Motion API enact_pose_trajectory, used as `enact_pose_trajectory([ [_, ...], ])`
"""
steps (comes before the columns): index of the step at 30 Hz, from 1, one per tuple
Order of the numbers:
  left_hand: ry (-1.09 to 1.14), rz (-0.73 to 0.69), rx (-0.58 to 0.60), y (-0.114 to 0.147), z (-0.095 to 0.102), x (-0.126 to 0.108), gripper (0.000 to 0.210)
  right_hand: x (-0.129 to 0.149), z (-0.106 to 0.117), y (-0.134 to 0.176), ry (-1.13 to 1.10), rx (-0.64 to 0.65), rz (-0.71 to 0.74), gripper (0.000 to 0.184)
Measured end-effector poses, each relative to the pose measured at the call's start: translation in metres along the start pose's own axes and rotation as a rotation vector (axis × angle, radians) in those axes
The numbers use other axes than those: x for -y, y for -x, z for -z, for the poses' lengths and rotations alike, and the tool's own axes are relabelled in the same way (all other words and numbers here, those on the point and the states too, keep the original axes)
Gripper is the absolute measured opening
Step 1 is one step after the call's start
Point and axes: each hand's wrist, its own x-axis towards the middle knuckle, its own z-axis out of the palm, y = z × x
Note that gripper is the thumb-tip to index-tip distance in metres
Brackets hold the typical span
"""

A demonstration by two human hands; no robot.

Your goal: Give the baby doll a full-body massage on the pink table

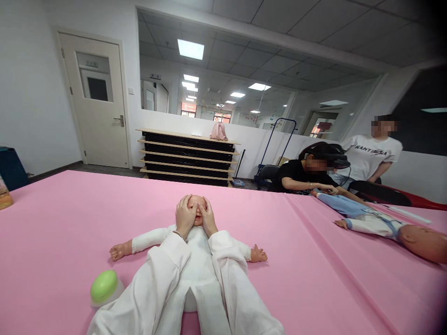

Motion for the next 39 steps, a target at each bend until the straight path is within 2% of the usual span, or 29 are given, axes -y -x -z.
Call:
enact_pose_trajectory([
  [8, -0.005, 0.014, -0.001, -0.0006, -0.0016, 0.0003, 0.036, -0.0070, -0.0007, -0.0033, -0.021, -0.018, -0.022, 0.043],
  [17, -0.010, -0.002, 0.002, 0.0000, -0.0010, 0.0008, 0.036, -0.0012, -0.0003, 0.0000, -0.022, -0.013, -0.009, 0.056],
  [26, -0.014, 0.007, 0.014, -0.0009, -0.0026, 0.0006, 0.035, -0.0042, -0.0001, -0.0034, -0.037, -0.052, -0.037, 0.041],
  [29, -0.011, 0.011, 0.019, -0.0011, -0.0024, 0.0008, 0.035, -0.0034, -0.0004, -0.0026, -0.040, -0.044, -0.033, 0.042],
  [35, -0.014, 0.007, 0.018, 0.0006, -0.0004, -0.0016, 0.038, -0.0026, 0.0003, -0.0011, -0.029, -0.016, -0.026, 0.055],
  [39, -0.012, 0.009, 0.014, 0.0005, -0.0005, -0.0020, 0.036, -0.0042, 0.0004, -0.0026, -0.033, -0.019, -0.033, 0.050],
])
